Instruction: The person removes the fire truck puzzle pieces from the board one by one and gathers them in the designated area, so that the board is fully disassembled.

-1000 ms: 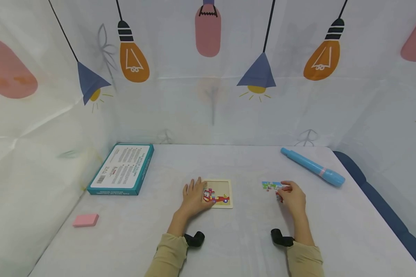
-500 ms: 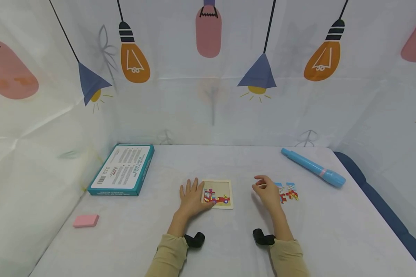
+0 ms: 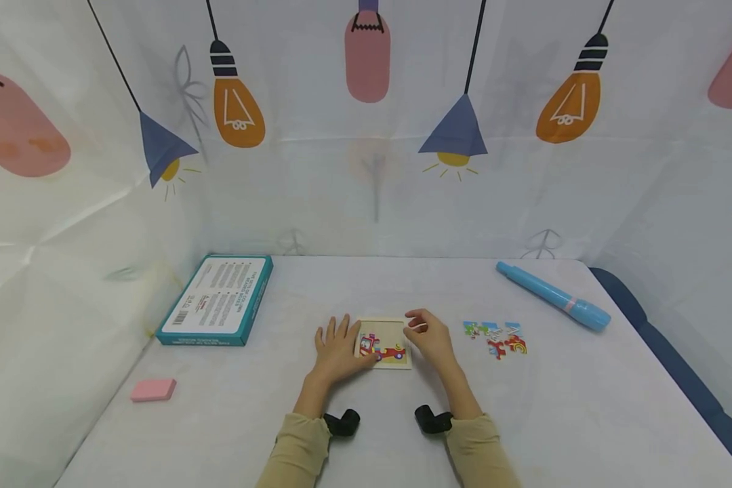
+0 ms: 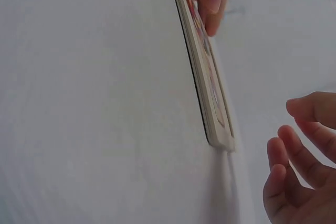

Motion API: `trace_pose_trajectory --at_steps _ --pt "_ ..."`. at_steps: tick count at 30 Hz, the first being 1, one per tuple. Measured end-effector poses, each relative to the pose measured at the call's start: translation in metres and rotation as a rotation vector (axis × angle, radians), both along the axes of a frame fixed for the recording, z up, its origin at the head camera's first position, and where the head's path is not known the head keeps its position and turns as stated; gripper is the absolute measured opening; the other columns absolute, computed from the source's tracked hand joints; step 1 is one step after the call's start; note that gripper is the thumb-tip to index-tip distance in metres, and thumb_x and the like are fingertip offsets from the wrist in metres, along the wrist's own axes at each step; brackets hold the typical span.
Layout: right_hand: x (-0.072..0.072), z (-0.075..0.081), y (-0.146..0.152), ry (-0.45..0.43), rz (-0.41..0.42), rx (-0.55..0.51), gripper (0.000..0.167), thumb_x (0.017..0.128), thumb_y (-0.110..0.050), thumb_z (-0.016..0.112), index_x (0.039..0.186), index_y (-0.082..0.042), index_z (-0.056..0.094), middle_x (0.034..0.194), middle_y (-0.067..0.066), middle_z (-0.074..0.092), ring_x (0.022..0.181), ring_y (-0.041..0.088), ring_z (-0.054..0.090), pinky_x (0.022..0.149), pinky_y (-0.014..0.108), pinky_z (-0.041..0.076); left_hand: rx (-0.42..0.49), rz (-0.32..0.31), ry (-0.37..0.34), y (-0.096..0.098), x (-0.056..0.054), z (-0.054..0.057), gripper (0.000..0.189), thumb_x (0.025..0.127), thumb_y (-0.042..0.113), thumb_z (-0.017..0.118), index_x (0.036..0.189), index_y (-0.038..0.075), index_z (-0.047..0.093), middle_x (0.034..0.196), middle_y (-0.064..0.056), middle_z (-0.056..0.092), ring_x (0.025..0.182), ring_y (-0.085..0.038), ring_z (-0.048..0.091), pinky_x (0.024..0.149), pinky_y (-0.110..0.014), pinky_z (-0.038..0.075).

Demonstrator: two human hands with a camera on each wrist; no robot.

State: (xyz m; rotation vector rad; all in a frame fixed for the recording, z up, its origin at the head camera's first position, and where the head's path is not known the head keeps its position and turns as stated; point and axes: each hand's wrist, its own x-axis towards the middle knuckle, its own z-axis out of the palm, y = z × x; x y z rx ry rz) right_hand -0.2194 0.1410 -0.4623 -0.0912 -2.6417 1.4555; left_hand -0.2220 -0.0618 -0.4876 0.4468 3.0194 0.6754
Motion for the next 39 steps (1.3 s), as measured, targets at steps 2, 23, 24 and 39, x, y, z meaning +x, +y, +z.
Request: trace_pose_trajectory --at_steps 2,23,24,39 --pt "-0.001 0.000 -0.008 0.006 0.039 0.057 0.025 0.080 -0.007 0.067 0.105 -0.006 0.063 0.088 0.006 0.061 0.080 0.019 0.058 0.067 0.031 0.048 -0.006 0.000 0.002 0.000 0.000 0.000 0.085 0.071 0.057 0.064 0.139 0.010 0.041 0.148 -0.017 0.029 0.136 -0.041 0.017 0.104 -0.062 0.008" --pt "-0.003 -0.008 -0.052 0.073 0.223 0.461 0.026 0.071 -0.016 0.077 0.092 -0.012 0.062 0.081 0.004 0.057 0.073 0.019 0.053 0.063 0.034 0.044 0.006 -0.010 0.019 -0.002 -0.002 -0.004 0.088 0.068 0.060 0.063 0.139 0.011 0.043 0.147 -0.016 0.031 0.136 -0.042 0.017 0.103 -0.062 0.008" --pt "-0.003 -0.007 -0.052 0.069 0.225 0.435 0.025 0.072 -0.015 0.077 0.091 -0.012 0.061 0.080 0.003 0.058 0.071 0.018 0.054 0.062 0.033 0.044 0.009 -0.012 0.018 -0.002 -0.002 -0.004 0.088 0.068 0.060 0.064 0.139 0.011 0.043 0.147 -0.016 0.031 0.136 -0.042 0.017 0.103 -0.062 0.008" --pt "0.000 0.002 -0.017 -0.011 0.137 0.021 0.016 0.082 -0.006 0.068 0.097 -0.009 0.063 0.080 0.002 0.063 0.074 0.013 0.056 0.067 0.029 0.045 -0.015 -0.020 -0.015 -0.001 -0.002 -0.002 0.085 0.072 0.055 0.065 0.140 0.011 0.040 0.149 -0.016 0.027 0.137 -0.041 0.015 0.104 -0.061 0.008"
